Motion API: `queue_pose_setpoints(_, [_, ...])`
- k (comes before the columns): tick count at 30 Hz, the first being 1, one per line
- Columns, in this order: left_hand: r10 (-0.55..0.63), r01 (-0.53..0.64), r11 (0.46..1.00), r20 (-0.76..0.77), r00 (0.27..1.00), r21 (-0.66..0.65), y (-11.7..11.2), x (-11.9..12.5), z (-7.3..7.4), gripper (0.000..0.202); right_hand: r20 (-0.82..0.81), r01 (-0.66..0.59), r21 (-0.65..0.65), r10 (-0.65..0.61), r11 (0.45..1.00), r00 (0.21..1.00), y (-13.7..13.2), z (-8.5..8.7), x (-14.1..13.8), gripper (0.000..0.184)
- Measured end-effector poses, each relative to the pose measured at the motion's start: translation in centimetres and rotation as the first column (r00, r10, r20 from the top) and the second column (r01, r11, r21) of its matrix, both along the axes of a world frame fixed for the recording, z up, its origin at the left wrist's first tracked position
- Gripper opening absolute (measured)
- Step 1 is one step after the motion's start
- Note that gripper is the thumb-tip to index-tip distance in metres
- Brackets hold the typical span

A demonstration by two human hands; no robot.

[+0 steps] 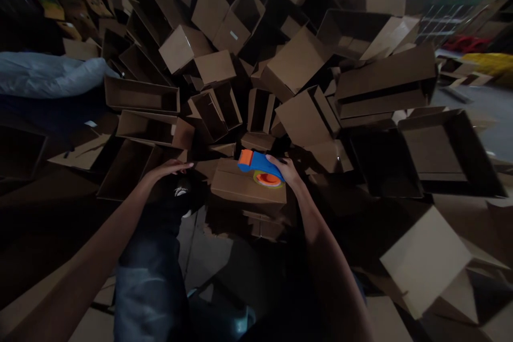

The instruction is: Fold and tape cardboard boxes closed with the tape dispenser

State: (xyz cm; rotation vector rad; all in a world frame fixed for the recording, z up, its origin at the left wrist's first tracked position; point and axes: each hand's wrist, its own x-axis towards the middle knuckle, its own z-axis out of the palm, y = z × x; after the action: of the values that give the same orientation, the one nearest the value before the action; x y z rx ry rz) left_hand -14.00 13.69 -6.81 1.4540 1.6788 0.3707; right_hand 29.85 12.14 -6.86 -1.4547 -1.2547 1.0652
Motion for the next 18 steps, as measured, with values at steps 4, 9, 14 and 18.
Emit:
queue_pose_setpoints(4, [-0.079,0.075,0.994,-0.061,0.995,-0.075,0.6,0.3,-1.3,0.059,0.007,0.003,-0.008,-0.003,1.000,1.000,0.0,0.0,-0.1,0.051])
queue_pose_setpoints(9, [-0.092,0.083,0.993,-0.113,0.989,-0.082,0.9,0.8,-2.1,0.055,-0.013,-0.027,-0.029,0.027,0.999,1.000,0.1,-0.3,0.0,0.048])
queue_pose_setpoints(14, [-0.116,0.091,0.985,-0.173,0.978,-0.150,0.9,1.4,-2.2,0.058,-0.021,-0.012,-0.015,0.012,1.000,1.000,-0.3,0.6,-0.5,0.052])
queue_pose_setpoints(18, [-0.111,0.079,0.984,-0.201,0.973,-0.160,0.9,1.9,-2.3,0.061,-0.014,-0.012,-0.012,0.012,1.000,1.000,-0.7,1.4,-0.8,0.060])
